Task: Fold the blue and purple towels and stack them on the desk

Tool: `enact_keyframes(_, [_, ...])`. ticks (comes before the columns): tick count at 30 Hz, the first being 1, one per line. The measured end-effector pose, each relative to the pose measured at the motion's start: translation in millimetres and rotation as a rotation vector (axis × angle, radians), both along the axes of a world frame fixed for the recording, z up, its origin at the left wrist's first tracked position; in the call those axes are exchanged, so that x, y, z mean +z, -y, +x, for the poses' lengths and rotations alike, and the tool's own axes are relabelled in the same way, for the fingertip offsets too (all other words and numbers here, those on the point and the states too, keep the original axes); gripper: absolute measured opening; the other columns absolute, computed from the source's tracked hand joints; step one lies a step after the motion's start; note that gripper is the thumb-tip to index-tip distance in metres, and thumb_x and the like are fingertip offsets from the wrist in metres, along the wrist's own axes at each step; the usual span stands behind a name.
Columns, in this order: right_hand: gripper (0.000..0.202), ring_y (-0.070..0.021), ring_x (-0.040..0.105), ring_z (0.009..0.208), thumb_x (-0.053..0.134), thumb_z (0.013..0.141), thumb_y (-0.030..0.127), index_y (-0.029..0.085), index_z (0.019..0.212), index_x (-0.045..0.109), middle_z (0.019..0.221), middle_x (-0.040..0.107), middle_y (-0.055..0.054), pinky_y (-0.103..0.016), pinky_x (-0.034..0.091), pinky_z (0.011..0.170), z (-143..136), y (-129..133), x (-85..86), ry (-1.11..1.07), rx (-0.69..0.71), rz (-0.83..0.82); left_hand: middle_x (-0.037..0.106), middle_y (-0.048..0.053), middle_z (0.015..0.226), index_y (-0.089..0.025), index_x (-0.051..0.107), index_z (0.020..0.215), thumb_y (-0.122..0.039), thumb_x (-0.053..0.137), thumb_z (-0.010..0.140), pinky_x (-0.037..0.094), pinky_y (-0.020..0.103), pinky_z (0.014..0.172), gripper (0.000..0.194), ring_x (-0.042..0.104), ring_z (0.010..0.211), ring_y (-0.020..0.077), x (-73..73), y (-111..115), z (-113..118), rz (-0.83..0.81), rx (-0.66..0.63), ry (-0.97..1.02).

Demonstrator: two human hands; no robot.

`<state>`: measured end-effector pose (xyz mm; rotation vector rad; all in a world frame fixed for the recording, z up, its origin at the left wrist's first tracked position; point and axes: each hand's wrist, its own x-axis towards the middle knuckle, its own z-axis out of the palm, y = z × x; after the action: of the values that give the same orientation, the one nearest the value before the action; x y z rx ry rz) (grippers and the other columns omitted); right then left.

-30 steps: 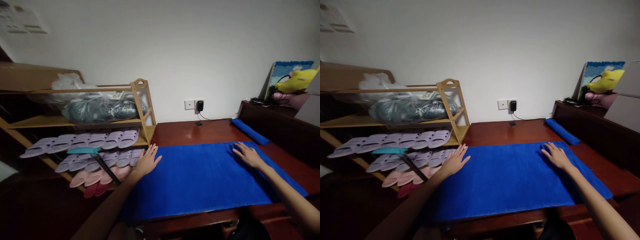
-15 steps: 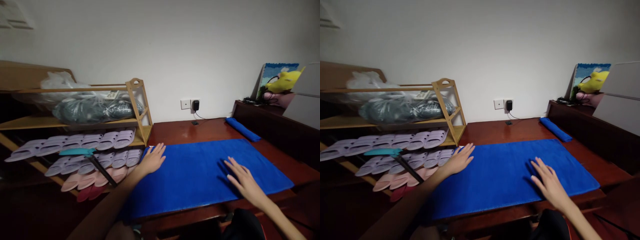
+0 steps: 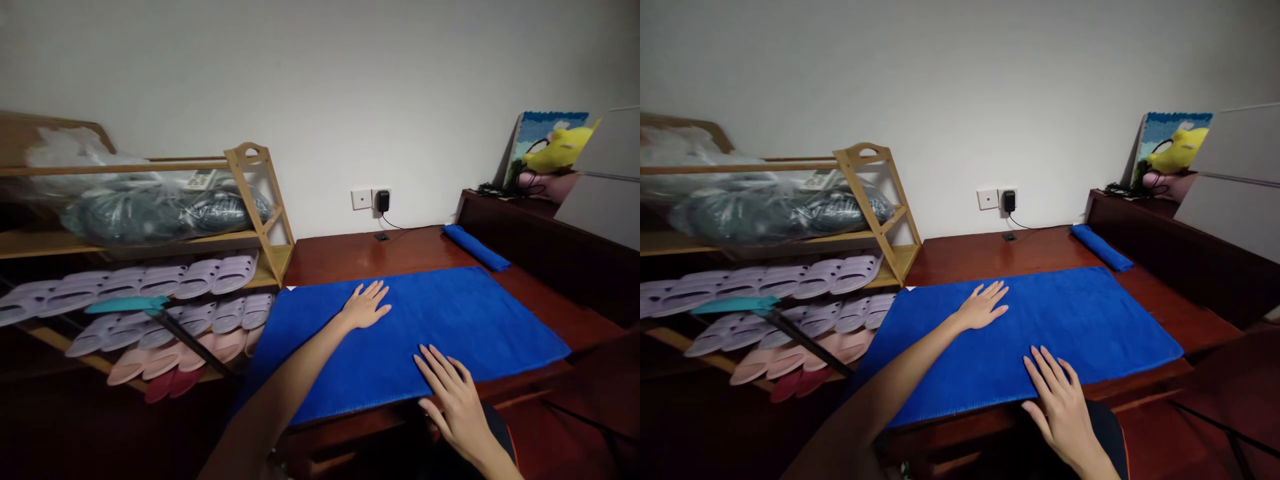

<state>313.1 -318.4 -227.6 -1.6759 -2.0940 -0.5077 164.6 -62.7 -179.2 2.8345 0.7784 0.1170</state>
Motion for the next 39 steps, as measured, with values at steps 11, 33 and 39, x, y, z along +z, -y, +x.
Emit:
enact_keyframes(11, [0.069,-0.0273,0.029,0.136,0.021,0.089,0.067,0.025,0.142,0.036,0.148,0.032,-0.008,-0.048,0.036,0.101,218.6,8.5,3.4,-0.181,-0.535,-0.149,0.017,0.006,0.155,-0.019,0.023,0.148,-0.053,0.016,0.096,0.012,0.044,0.114,0.062,0.012,0.142,0.0203,9.9,3.0,39.2,-0.001,0.029,0.063])
enact_keyframes(33, [0.074,-0.0226,0.013,0.142,0.019,0.088,0.066,0.021,0.146,0.031,0.154,0.017,-0.008,-0.049,0.012,0.112,281.9,-158.4,7.2,-0.289,-0.582,-0.484,0.009,0.001,0.156,-0.025,0.015,0.150,-0.066,0.010,0.090,0.005,0.050,0.114,0.072,0.004,0.143,0.0211,-0.6,-5.4,45.6,-0.040,0.062,-0.015])
enact_keyframes(39, [0.072,-0.0217,0.016,0.141,0.017,0.089,0.064,0.021,0.145,0.032,0.153,0.021,-0.009,-0.048,0.014,0.112,282.9,-157.1,8.9,-0.192,-0.614,-0.437,0.008,0.002,0.156,-0.024,0.014,0.150,-0.066,0.008,0.091,0.005,0.050,0.114,0.073,0.003,0.143,0.0200,-2.1,-9.1,46.1,-0.041,0.062,0.005])
